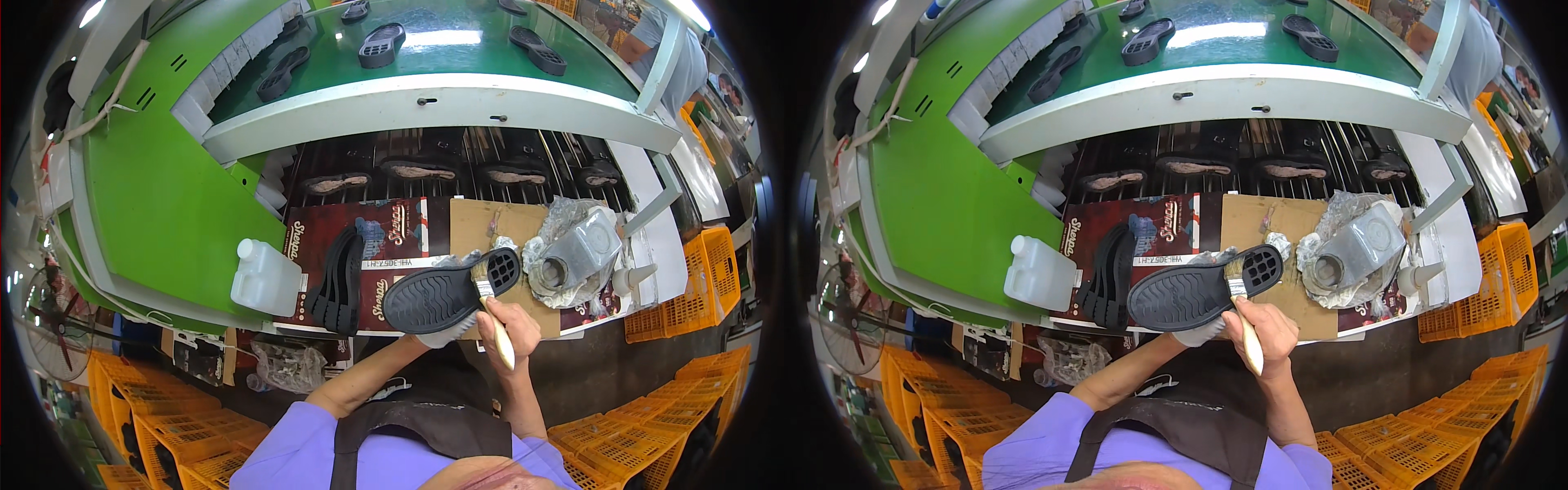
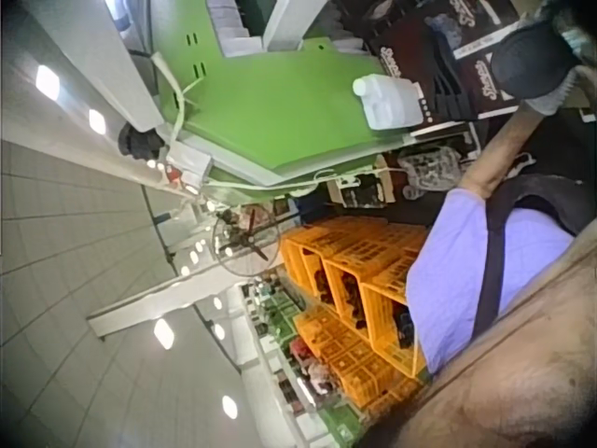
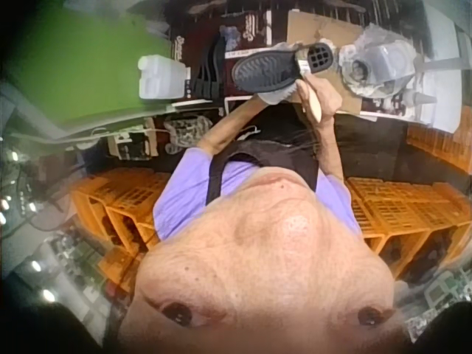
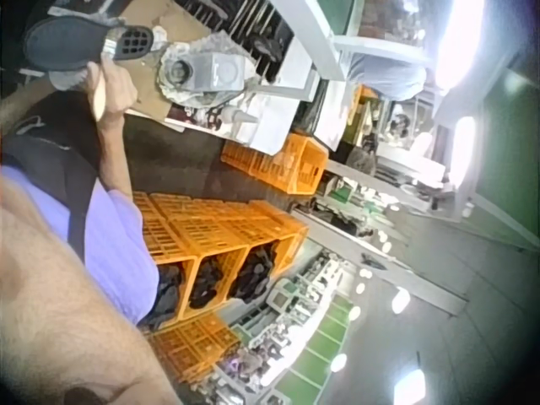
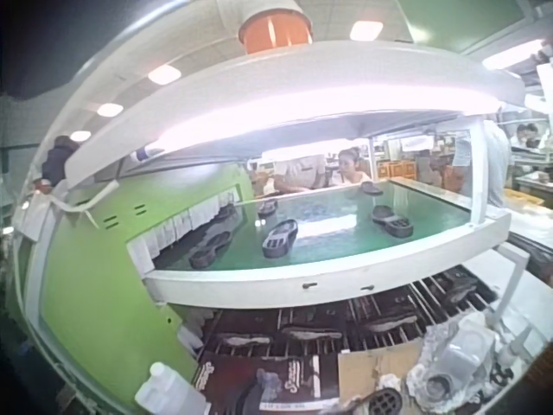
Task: The person applies a dark liquid to the soles of black slip-on shoes using a brush. They pick up shoes from a conveyor belt and a nearby crate, apply the liquid to the sole, and place the shoes back on the belt. The process is repeated for multiple shoes.
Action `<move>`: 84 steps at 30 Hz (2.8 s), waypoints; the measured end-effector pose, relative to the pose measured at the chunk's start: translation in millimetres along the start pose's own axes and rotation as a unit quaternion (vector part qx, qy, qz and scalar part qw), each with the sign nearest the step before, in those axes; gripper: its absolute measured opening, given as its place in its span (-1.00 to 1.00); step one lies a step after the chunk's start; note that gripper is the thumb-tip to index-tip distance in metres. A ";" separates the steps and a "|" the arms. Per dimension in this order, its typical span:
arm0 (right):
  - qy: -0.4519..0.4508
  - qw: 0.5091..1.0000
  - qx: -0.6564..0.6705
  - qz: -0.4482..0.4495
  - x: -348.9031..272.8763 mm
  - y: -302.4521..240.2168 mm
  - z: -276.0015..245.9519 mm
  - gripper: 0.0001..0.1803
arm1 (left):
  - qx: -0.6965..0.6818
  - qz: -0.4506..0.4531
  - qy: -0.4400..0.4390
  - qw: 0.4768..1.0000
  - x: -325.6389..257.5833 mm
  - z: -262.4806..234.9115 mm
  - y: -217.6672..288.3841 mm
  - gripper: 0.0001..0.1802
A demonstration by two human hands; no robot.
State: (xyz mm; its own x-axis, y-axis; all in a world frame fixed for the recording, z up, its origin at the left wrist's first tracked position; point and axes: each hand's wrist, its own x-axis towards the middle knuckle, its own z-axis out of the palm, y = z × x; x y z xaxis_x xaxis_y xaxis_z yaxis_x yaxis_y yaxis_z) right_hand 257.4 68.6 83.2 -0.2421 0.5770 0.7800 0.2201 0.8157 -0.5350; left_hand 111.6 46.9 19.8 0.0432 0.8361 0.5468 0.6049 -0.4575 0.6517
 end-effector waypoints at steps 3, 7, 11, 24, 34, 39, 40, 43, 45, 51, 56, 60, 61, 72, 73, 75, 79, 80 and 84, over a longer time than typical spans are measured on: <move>0.003 1.000 0.004 -0.004 -1.2 1.4 1.5 -0.77 | 0.017 0.000 -0.028 0.999 3.9 -2.9 1.4 -0.30; 0.008 1.000 0.004 -0.003 -2.8 0.8 1.2 -0.80 | -0.070 -0.047 -0.035 0.996 3.2 0.9 1.3 -0.21; 0.010 1.000 0.009 -0.015 -1.4 2.4 3.7 -0.81 | -0.040 -0.020 0.031 0.999 -10.8 13.1 -14.8 -0.15; 0.022 0.999 0.022 -0.020 -4.9 3.1 12.2 -0.78 | -0.102 -0.049 0.054 0.992 -13.6 13.6 -14.5 -0.31; -0.010 0.999 0.047 -0.014 -9.6 -7.6 18.2 -0.83 | -0.572 -0.224 0.058 0.787 -15.8 24.8 -20.0 -0.30; -0.010 0.997 0.070 -0.009 -10.2 -10.4 21.6 -0.83 | -0.707 -0.174 0.025 0.685 -14.8 26.5 -25.2 -0.35; -0.009 0.997 0.077 -0.003 -10.4 -10.9 22.0 -0.83 | -0.689 -0.193 0.029 0.698 -14.0 26.1 -23.7 -0.36; -0.010 0.995 0.096 0.010 -10.7 -12.5 23.3 -0.82 | -0.648 -0.224 0.038 0.727 -13.2 27.3 -21.0 -0.39; -0.014 0.995 0.103 0.014 -11.2 -13.0 24.1 -0.83 | -0.641 -0.223 0.031 0.734 -17.3 31.4 -25.7 -0.40; -0.006 0.990 0.131 0.043 -12.6 -13.4 28.0 -0.81 | -0.647 -0.309 0.013 0.697 -21.9 34.4 -31.0 -0.45; -0.018 0.982 0.166 0.092 -13.8 -15.4 28.0 -0.83 | -0.593 -0.287 -0.009 0.753 -26.3 35.4 -29.7 -0.51; -0.027 0.977 0.179 0.114 -15.0 -15.2 28.2 -0.85 | -0.498 -0.238 -0.034 0.833 -32.6 36.7 -27.9 -0.57; -0.027 0.977 0.181 0.110 -14.6 -15.5 28.3 -0.85 | -0.472 -0.222 -0.038 0.852 -34.6 36.5 -27.7 -0.58; -0.044 0.972 0.218 0.076 -10.6 -13.9 33.0 -0.83 | -0.357 -0.144 -0.062 0.921 -41.1 34.0 -21.0 -0.71; -0.046 0.971 0.223 0.079 -10.3 -13.7 33.5 -0.83 | -0.354 -0.142 -0.064 0.922 -41.6 33.7 -20.3 -0.73; -0.052 0.968 0.231 0.085 -10.0 -13.4 34.5 -0.83 | -0.349 -0.139 -0.065 0.924 -42.4 33.5 -19.7 -0.75; -0.062 0.964 0.242 0.096 -8.2 -13.2 32.7 -0.85 | -0.343 -0.132 -0.068 0.927 -43.6 35.3 -19.5 -0.79; -0.067 0.962 0.246 0.099 -7.3 -12.2 31.6 -0.85 | -0.342 -0.132 -0.069 0.928 -43.6 36.2 -19.5 -0.80; -0.090 0.946 0.273 0.147 -8.3 -10.1 27.9 -0.85 | -0.320 -0.106 -0.069 0.939 -39.8 32.7 -14.6 -0.81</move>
State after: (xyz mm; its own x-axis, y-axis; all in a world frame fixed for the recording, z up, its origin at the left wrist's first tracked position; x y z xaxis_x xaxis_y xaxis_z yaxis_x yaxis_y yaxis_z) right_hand 230.9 56.8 73.1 -0.4146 0.7401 0.5296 -0.2065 0.4902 -0.8468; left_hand 127.0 30.3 -28.6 0.1046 0.9397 0.3256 0.0117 -0.3285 0.9444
